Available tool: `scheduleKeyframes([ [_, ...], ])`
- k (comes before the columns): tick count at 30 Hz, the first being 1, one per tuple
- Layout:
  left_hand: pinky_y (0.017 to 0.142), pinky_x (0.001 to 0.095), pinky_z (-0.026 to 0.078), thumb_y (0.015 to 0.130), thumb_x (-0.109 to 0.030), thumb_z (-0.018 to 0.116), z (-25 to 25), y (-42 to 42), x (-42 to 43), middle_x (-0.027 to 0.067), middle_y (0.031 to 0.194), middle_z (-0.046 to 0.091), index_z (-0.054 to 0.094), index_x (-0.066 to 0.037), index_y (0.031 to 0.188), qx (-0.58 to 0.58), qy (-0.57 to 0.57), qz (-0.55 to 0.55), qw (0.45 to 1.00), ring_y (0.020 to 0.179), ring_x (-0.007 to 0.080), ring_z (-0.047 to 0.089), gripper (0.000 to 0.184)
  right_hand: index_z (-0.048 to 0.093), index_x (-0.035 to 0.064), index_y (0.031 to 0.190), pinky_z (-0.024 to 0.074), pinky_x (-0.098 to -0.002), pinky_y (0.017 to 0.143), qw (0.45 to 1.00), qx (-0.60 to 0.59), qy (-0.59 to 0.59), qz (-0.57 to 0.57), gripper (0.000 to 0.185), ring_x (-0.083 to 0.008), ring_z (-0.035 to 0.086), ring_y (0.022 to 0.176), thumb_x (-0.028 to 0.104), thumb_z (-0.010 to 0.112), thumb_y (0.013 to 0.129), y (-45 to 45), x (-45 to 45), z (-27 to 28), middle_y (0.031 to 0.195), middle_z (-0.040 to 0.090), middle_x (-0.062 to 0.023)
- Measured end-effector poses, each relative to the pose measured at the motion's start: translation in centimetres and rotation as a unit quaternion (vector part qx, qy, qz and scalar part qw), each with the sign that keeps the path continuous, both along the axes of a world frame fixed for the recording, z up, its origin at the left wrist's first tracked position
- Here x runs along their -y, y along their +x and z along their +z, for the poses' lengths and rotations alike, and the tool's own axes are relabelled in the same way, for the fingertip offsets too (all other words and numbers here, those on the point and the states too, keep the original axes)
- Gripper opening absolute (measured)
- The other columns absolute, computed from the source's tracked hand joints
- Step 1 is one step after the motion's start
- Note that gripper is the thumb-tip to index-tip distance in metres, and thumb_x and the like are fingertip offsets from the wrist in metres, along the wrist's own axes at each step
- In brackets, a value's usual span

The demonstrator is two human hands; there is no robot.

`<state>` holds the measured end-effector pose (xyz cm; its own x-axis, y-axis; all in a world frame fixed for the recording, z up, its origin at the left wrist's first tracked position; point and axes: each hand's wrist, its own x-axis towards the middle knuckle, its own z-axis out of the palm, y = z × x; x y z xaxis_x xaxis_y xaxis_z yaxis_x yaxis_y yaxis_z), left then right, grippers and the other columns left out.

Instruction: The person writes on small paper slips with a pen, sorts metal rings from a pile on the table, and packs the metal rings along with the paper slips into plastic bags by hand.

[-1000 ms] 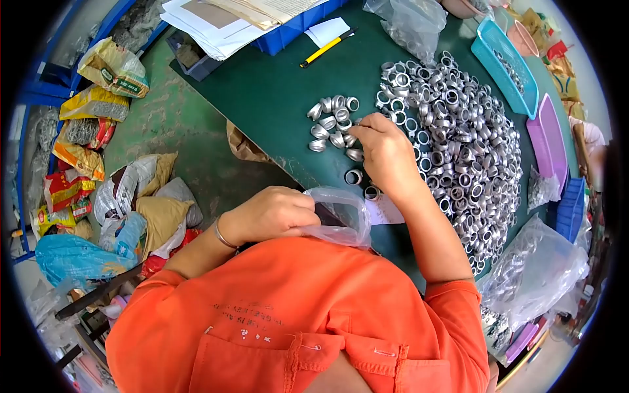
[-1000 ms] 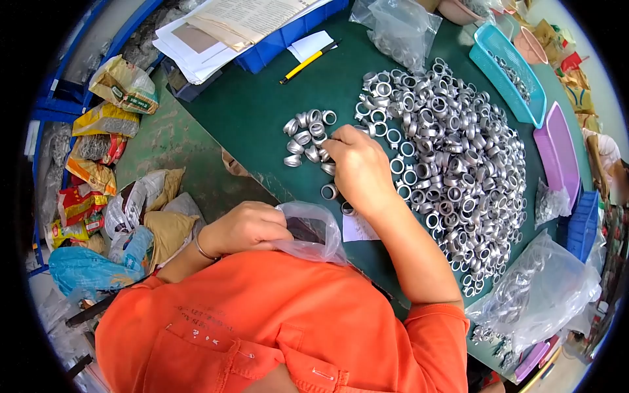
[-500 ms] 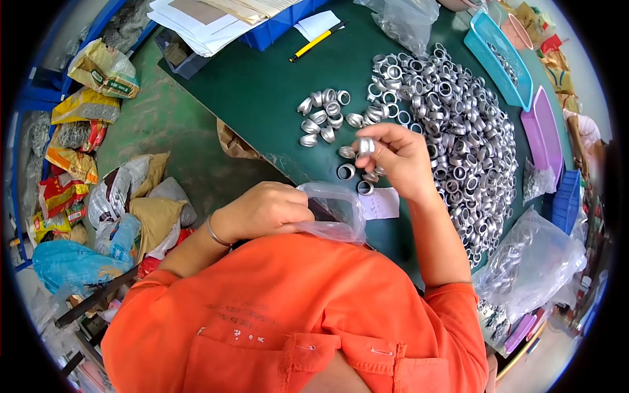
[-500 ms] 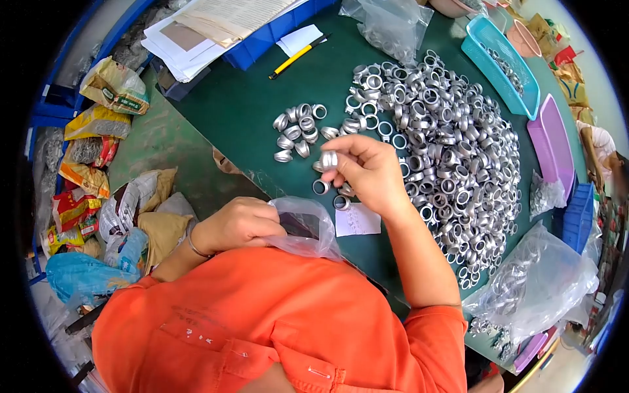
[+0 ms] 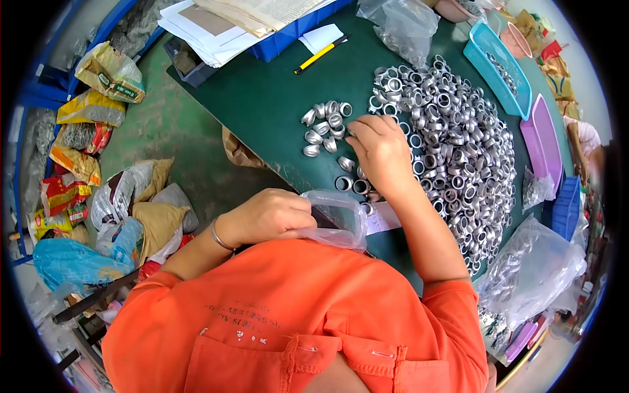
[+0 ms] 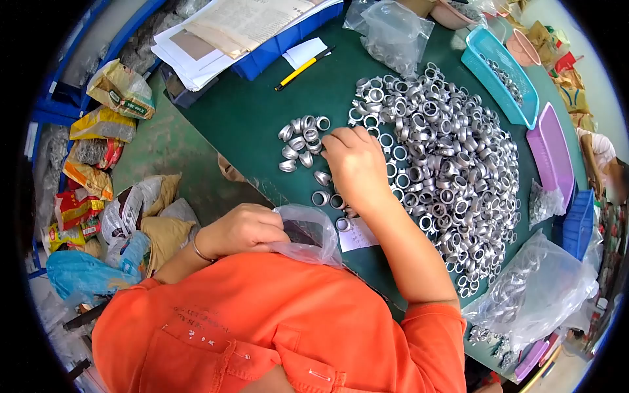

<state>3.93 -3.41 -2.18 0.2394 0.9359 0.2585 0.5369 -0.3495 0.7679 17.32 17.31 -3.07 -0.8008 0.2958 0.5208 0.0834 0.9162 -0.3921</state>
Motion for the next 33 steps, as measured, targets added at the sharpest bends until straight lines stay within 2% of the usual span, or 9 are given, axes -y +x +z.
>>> scheduleKeyframes([
  [3, 0.059, 0.0367, 0.047, 0.076, -0.011, 0.068, 0.1, -0.1, 0.3, 0.009, 0.075, 0.057, 0.068, -0.006, 0.084, -0.003, -0.011, -0.001, 1.0, 0.068, 0.0284, 0.059, 0.01, 0.068, 0.0001, 0.095, 0.0505, -0.0354, 0.069, 0.998, 0.023, 0.054, -0.006, 0.017, -0.0269, 0.063, 0.08, -0.001, 0.064, 0.079, -0.3, -0.1, -0.2, 0.091, 0.066, -0.0098],
  [5, 0.059, 0.0369, 0.047, 0.075, -0.011, 0.068, -0.2, -0.2, 0.4, 0.0091, 0.075, 0.057, 0.068, -0.005, 0.084, 0.001, -0.013, 0.003, 1.0, 0.068, 0.0285, 0.059, 0.01, 0.068, -0.0021, 0.093, 0.0494, -0.0304, 0.06, 0.941, 0.017, -0.326, -0.089, 0.011, -0.0153, 0.063, 0.066, -0.002, 0.061, 0.084, 0.0, 1.0, 0.8, 0.08, 0.068, -0.0076],
  [7, 0.06, 0.0372, 0.047, 0.075, -0.01, 0.068, -0.5, -0.1, 0.4, 0.0091, 0.074, 0.057, 0.068, -0.005, 0.084, 0.008, -0.013, 0.002, 1.0, 0.067, 0.0288, 0.059, 0.011, 0.065, -0.0059, 0.099, 0.0451, -0.0212, 0.049, 0.775, 0.071, -0.622, -0.089, 0.015, -0.0107, 0.062, 0.061, -0.002, 0.058, 0.086, 0.6, 0.6, 2.9, 0.08, 0.07, -0.0127],
  [13, 0.059, 0.0363, 0.047, 0.074, -0.01, 0.069, -0.3, -0.2, -0.1, 0.0089, 0.074, 0.057, 0.068, -0.005, 0.084, 0.001, -0.011, -0.012, 1.0, 0.067, 0.0281, 0.059, 0.012, 0.064, -0.0038, 0.102, 0.043, -0.0201, 0.043, 0.639, 0.007, -0.769, 0.012, 0.016, -0.0107, 0.061, 0.057, -0.002, 0.056, 0.088, 2.6, -0.2, 2.1, 0.089, 0.07, -0.0179],
  [15, 0.059, 0.0361, 0.047, 0.074, -0.01, 0.069, -0.5, -0.2, 0.0, 0.0089, 0.074, 0.057, 0.068, -0.005, 0.084, 0.006, -0.009, -0.01, 1.0, 0.067, 0.0279, 0.058, 0.011, 0.064, -0.0022, 0.098, 0.0488, -0.0243, 0.051, 0.689, 0.005, -0.724, -0.021, 0.016, -0.0141, 0.064, 0.065, -0.007, 0.054, 0.086, 2.7, 0.2, 1.8, 0.091, 0.069, -0.0162],
  [17, 0.059, 0.036, 0.047, 0.074, -0.01, 0.069, -0.6, -0.3, 0.1, 0.0089, 0.074, 0.057, 0.068, -0.005, 0.084, 0.011, -0.007, -0.009, 1.0, 0.067, 0.0278, 0.058, 0.011, 0.064, 0.0002, 0.091, 0.0525, -0.0309, 0.057, 0.982, -0.061, -0.177, -0.036, 0.018, -0.0246, 0.066, 0.066, -0.011, 0.056, 0.079, 2.9, 0.3, 0.1, 0.088, 0.069, -0.0149],
  [21, 0.059, 0.036, 0.047, 0.074, -0.01, 0.069, -0.7, -0.2, 0.2, 0.0088, 0.075, 0.057, 0.068, -0.005, 0.084, 0.01, -0.008, -0.007, 1.0, 0.067, 0.0278, 0.058, 0.011, 0.065, 0.0024, 0.086, 0.0541, -0.0355, 0.067, 0.976, 0.073, -0.203, -0.01, 0.018, -0.0328, 0.066, 0.081, -0.008, 0.058, 0.074, 4.0, 1.1, -0.2, 0.092, 0.066, -0.0141],
  [31, 0.057, 0.0362, 0.047, 0.074, -0.009, 0.07, -0.3, 0.1, 0.1, 0.0086, 0.073, 0.057, 0.068, -0.005, 0.083, 0.014, -0.001, 0.001, 1.0, 0.065, 0.0281, 0.058, 0.01, 0.066, 0.0001, 0.085, 0.0495, -0.037, 0.066, 0.994, 0.022, -0.004, -0.109, 0.013, -0.0314, 0.058, 0.075, 0.003, 0.072, 0.075, 0.7, -1.6, -0.1, 0.084, 0.058, -0.0127],
  [33, 0.057, 0.0361, 0.047, 0.074, -0.009, 0.07, -0.4, 0.0, 0.4, 0.0086, 0.073, 0.057, 0.068, -0.005, 0.083, 0.011, -0.005, 0.004, 1.0, 0.066, 0.028, 0.058, 0.01, 0.065, -0.0001, 0.083, 0.0484, -0.0328, 0.063, 0.968, 0.004, -0.227, -0.105, 0.013, -0.0236, 0.057, 0.071, 0.005, 0.075, 0.076, 1.3, -1.5, 0.4, 0.083, 0.057, -0.0102],
])
